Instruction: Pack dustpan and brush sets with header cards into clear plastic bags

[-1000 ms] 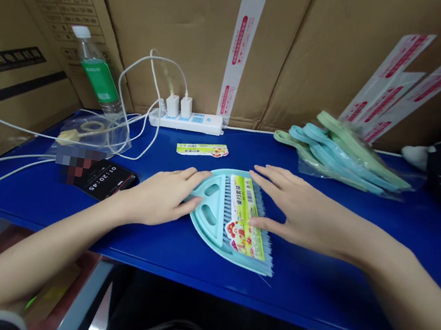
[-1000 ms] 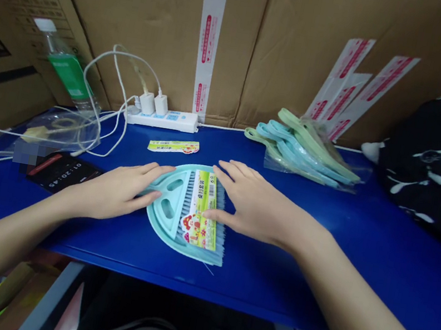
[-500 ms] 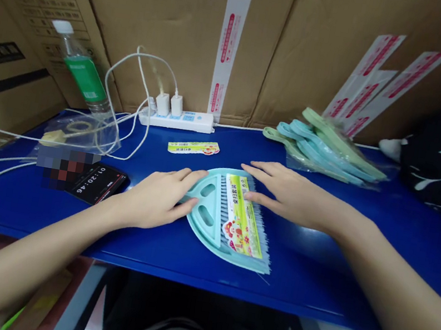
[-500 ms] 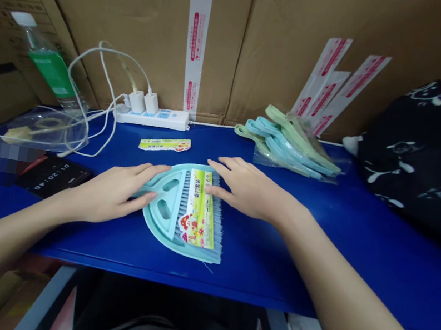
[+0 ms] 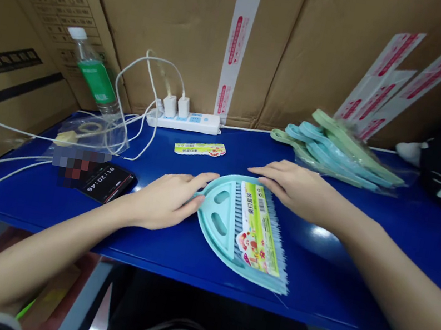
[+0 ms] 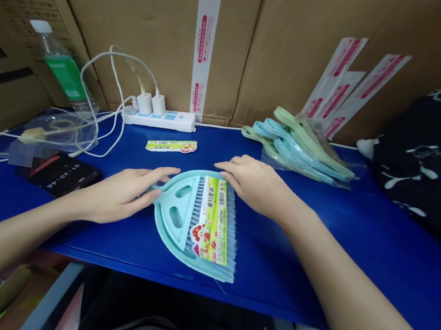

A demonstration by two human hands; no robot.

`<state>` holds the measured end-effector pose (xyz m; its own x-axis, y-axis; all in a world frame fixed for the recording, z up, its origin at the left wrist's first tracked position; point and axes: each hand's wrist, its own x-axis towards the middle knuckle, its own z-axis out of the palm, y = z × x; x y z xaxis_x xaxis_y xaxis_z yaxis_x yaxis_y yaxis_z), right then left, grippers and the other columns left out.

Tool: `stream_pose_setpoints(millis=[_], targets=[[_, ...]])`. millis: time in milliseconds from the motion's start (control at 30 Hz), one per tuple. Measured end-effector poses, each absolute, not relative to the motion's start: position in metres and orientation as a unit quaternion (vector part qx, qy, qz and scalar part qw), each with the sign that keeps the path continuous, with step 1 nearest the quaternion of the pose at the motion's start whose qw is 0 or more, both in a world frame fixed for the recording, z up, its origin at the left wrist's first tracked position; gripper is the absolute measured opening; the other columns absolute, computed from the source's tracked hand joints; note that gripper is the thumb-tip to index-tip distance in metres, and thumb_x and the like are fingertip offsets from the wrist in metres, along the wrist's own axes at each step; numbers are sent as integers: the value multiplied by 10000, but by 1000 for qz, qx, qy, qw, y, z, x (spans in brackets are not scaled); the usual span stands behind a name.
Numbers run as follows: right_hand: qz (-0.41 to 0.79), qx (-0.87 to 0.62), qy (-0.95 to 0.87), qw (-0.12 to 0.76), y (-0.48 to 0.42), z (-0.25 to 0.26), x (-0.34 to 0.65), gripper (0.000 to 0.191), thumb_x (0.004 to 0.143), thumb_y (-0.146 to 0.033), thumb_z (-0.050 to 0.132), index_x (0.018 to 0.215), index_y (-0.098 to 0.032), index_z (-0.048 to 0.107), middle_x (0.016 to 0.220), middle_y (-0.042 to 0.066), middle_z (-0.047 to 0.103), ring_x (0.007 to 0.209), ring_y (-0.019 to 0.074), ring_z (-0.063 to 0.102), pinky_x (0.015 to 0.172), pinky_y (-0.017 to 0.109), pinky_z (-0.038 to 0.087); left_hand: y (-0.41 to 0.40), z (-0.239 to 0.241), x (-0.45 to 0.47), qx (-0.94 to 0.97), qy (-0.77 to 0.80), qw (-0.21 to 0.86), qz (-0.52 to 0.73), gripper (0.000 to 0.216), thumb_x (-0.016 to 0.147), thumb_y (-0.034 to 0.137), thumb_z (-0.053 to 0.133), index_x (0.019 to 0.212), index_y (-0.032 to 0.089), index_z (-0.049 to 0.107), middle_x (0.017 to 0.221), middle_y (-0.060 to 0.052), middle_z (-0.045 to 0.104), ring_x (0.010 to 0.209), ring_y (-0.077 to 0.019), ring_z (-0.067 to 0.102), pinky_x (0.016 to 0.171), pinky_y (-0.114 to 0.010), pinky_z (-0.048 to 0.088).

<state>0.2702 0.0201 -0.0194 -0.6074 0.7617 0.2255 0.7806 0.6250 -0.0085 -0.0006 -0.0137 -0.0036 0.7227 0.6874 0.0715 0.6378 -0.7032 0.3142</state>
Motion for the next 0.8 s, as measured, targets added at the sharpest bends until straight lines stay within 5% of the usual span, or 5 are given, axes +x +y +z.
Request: stream_pose_setpoints(millis=[500, 800], targets=[[-26, -434, -900, 37, 20, -14, 267, 308, 875, -164, 360, 807, -215, 656, 803, 47, 681, 714, 188, 652, 565, 274, 436, -12, -9, -1, 917, 314, 210, 127, 458, 896, 78, 309, 1332, 198, 378, 1243, -81, 598, 1124, -185, 563, 960, -379, 464], [5, -426, -903, 56, 24, -16, 270, 274, 850, -150, 358, 869, -224, 622, 849, 49, 682, 744, 201, 665, 568, 292, 450, -7, -2, -4, 905, 411, -7, 113, 347, 882, 71, 331, 1135, 149, 555, 1065, -86, 644, 1028, -221, 581, 882, -381, 492]])
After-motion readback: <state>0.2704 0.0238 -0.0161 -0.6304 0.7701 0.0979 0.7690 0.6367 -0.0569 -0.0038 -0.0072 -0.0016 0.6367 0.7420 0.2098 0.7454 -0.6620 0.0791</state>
